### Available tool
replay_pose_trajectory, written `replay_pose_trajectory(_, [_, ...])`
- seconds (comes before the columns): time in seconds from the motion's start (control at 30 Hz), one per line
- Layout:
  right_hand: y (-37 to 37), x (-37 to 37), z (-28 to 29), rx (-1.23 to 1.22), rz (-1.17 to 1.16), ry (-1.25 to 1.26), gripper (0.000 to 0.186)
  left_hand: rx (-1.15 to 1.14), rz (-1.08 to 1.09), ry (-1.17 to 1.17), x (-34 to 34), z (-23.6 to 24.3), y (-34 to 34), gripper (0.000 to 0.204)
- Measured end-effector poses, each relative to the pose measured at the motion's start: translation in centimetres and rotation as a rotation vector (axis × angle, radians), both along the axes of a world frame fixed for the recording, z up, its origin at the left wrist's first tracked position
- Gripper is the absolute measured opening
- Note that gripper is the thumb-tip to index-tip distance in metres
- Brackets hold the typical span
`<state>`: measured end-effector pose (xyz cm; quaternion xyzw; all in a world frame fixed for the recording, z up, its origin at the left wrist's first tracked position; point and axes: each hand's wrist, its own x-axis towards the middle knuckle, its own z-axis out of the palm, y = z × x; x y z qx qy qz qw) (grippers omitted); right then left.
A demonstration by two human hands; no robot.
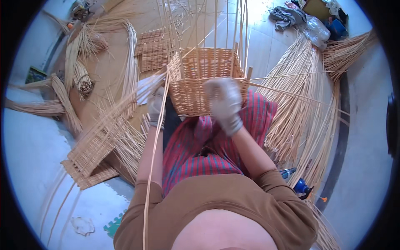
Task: Manually weaving a rectangular wicker basket using dried plant strands.
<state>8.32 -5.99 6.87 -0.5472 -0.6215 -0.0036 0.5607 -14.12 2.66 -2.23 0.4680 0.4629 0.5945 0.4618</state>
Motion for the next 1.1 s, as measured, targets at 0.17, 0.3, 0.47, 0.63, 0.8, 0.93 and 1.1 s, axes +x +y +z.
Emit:
replay_pose_trajectory(0.17, [-2.0, -9.2, 0.3, 0.121, 0.764, -0.167, 0.034, -0.096, -0.207, 0.052, -1.0, 2.8, -4.8, 0.036])
replay_pose_trajectory(0.3, [-2.4, -7.1, -0.8, -0.095, 0.973, -0.465, 0.034, 0.108, -0.239, 0.455, -1.5, 5.6, -5.3, 0.032])
replay_pose_trajectory(0.47, [2.3, -4.3, 3.5, 0.028, 0.629, -0.051, 0.022, -0.02, 0.072, 0.028, -1.0, 3.9, -4.8, 0.046])
replay_pose_trajectory(0.63, [7.1, 3.2, -3.5, -0.072, 0.151, 1.178, 0.011, -0.312, 0.186, -0.183, 2.5, 1.5, -7.5, 0.051])
replay_pose_trajectory(0.8, [4.2, 4.0, -9.0, -0.2, 0.09, 1.075, 0.011, -0.209, -0.273, 0.679, 6.5, 3.5, -1.3, 0.05])
replay_pose_trajectory(0.93, [9.4, 1.9, -0.5, -0.075, -0.054, 0.241, 0.023, 0.149, -0.202, 0.921, 7.8, 3.7, 2.4, 0.053])
replay_pose_trajectory(1.1, [12.2, 2.6, 1.2, -0.059, 0.157, 0.137, 0.039, 0.032, -0.284, 0.679, 7.2, 2.9, 2.1, 0.051])
